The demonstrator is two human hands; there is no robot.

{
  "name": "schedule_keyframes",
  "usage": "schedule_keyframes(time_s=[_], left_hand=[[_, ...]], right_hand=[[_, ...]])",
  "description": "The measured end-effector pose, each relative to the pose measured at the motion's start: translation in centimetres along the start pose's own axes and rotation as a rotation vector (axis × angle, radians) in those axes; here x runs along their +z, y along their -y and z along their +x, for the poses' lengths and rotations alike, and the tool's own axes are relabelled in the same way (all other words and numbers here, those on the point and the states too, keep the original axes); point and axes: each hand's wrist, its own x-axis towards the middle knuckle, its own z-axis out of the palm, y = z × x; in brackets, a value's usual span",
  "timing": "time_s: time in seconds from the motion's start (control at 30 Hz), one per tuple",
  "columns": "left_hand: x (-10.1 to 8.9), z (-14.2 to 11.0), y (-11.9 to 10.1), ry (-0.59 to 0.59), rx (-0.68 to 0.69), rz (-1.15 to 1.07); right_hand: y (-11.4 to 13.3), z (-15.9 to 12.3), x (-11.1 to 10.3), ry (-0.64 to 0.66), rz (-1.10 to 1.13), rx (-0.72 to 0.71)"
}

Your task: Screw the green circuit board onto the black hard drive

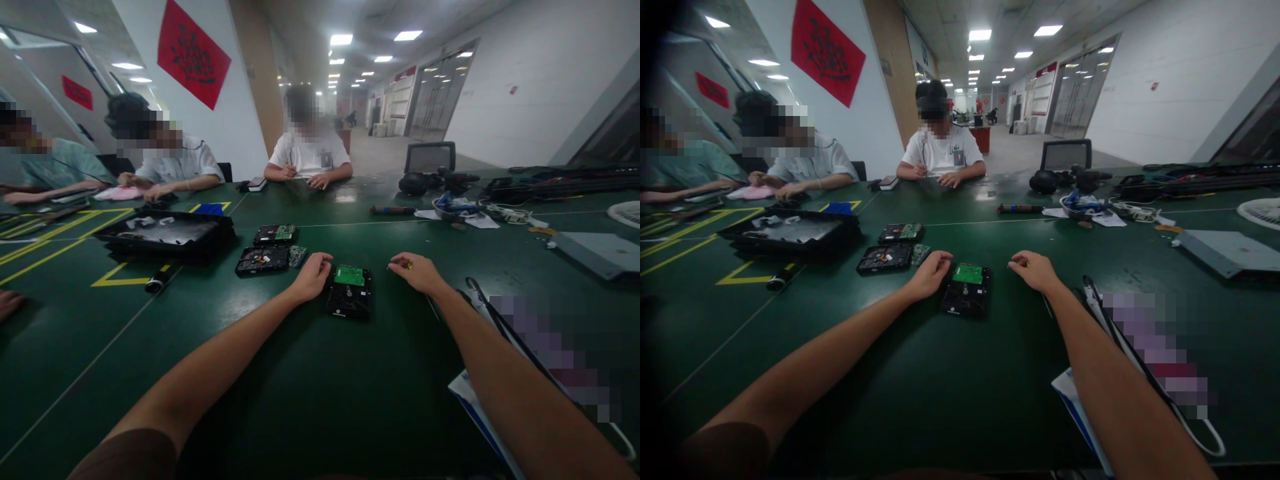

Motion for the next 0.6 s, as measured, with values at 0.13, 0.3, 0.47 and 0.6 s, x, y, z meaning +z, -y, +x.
schedule_keyframes(time_s=[0.13, 0.3, 0.47, 0.6], left_hand=[[-0.5, -1.2, 0.2, 0.013, 0.051, 0.102], [-0.4, -1.6, -0.4, 0.037, 0.063, 0.158], [-0.4, -1.6, -1.0, 0.054, 0.081, 0.19], [-0.3, -1.6, -0.9, 0.042, 0.074, 0.189]], right_hand=[[0.4, 0.4, 0.1, 0.029, -0.078, -0.052], [0.7, 0.9, 0.3, 0.076, -0.078, -0.049], [0.5, 1.2, 0.4, 0.1, -0.058, -0.01], [0.5, 1.9, 0.2, 0.147, -0.047, -0.006]])
